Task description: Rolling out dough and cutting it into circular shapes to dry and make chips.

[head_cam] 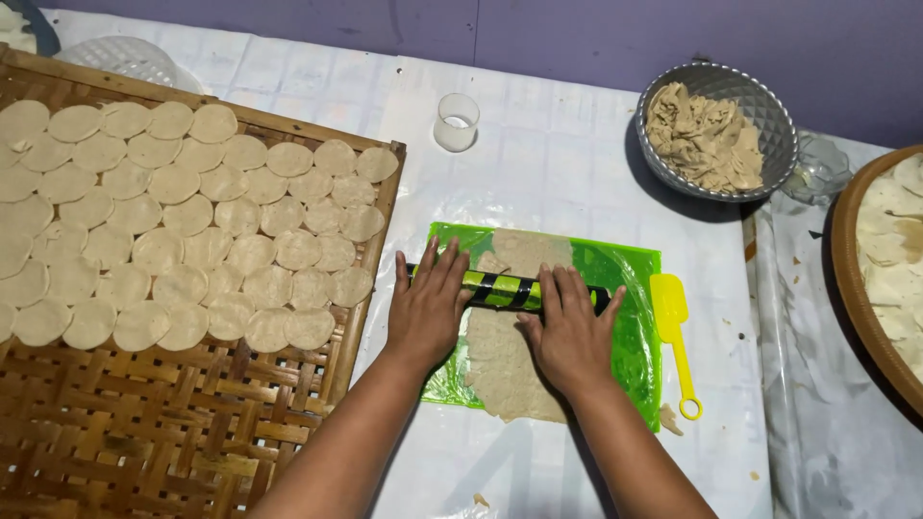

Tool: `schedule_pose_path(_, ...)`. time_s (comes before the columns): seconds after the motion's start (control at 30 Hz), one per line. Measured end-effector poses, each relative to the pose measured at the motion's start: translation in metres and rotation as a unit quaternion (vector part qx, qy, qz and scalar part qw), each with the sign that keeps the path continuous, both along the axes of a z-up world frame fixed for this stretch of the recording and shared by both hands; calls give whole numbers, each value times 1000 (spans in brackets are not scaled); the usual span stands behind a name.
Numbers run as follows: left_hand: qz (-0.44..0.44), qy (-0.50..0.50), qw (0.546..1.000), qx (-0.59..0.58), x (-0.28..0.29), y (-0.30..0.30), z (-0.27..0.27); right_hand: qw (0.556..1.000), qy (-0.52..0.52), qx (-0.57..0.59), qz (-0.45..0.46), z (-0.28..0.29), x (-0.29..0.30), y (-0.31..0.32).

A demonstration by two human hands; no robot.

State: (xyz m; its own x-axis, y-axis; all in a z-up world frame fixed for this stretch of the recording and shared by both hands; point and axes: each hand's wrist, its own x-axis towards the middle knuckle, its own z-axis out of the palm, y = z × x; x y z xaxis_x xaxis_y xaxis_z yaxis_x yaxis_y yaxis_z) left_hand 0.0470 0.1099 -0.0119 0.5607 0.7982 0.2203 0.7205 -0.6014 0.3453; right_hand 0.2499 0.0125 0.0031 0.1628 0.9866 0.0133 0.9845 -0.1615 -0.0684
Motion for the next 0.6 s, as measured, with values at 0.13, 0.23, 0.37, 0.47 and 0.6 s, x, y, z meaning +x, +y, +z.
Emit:
schedule_pose_path(0.13,27,57,997,-48,20,30,23,998,17,-34,-42,-5,17,45)
schedule_pose_path(0.23,38,84,993,-71,41,68,20,993,18,-105,-60,-7,37,85)
schedule_pose_path(0.37,58,153,971,-173,67,117,26,985,48,-151,-64,-8,58,134)
schedule_pose_path(0.47,88,147,973,-156,78,146,7,984,79,-132,-88,-5,67,161)
schedule_pose_path(0.6,149,23,988,-44,86,176,-22,986,108,102,-75,-15,90,177)
